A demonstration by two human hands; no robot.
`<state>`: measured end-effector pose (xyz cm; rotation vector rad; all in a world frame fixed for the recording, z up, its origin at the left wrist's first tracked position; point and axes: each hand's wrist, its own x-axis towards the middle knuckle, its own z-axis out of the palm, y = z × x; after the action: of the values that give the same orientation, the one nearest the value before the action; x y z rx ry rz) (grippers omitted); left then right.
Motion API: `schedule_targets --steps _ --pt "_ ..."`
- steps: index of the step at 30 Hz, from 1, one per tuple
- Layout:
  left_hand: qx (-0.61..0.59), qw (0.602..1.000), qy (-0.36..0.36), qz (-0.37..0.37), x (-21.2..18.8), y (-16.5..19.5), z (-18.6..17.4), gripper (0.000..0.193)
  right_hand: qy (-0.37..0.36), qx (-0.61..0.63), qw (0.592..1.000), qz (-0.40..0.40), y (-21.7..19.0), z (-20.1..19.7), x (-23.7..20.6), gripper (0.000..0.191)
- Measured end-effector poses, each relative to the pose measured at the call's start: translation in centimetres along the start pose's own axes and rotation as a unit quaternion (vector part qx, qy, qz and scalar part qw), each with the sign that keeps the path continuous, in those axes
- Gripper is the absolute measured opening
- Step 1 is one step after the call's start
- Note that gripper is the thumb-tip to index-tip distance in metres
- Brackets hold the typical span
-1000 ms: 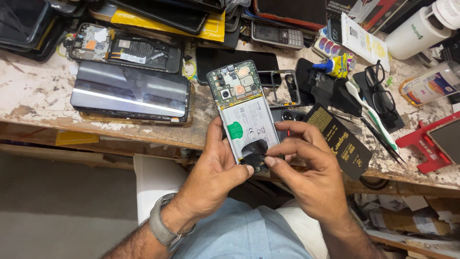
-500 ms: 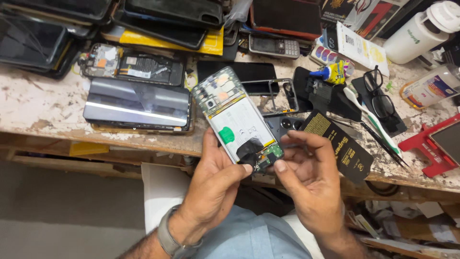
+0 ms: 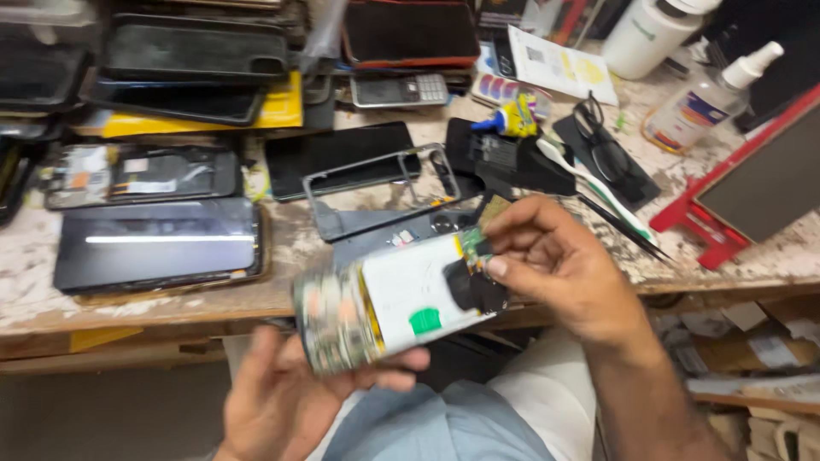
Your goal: The person cleans a smartphone back cover with a cloth, then assembles internal components including the battery, camera module, and SIM tray into the phone chassis. The person handles the phone and its parts by hand throughout the process.
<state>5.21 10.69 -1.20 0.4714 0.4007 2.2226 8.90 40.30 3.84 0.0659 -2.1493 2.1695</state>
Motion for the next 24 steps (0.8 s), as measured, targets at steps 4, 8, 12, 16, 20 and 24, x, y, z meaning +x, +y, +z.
schedule_targets --steps 4,8,12,16,20,24 --pt "-0.040 0.985 -0.104 -0.130 0.2 0.7 -0.2 0.076 -0.079 -0.015 0.990 0.115 -0.2 -0.6 -0.4 0.014" --pt "0.234 0.952 0.077 -0.180 1.4 -1.0 0.2 0.060 -0.097 -0.051 0.985 0.134 0.2 2.1 0.1 0.017" --pt "0.308 0.943 0.100 -0.077 1.9 -1.7 0.3 0.057 -0.029 -0.247 0.964 -0.096 -0.8 4.4 -0.4 0.016" --pt "0.312 0.943 0.108 -0.051 2.1 -1.1 0.6 0.055 -0.001 -0.349 0.927 -0.137 -1.8 5.8 -1.0 0.024" --pt "0.355 0.928 0.108 -0.044 2.2 -0.8 0.6 0.053 0.016 -0.383 0.909 -0.166 -2.1 6.5 -0.9 0.026" --pt "0.352 0.932 0.088 -0.019 1.9 -0.9 -0.1 0.048 0.027 -0.419 0.891 -0.173 -2.0 7.0 -1.1 0.030"
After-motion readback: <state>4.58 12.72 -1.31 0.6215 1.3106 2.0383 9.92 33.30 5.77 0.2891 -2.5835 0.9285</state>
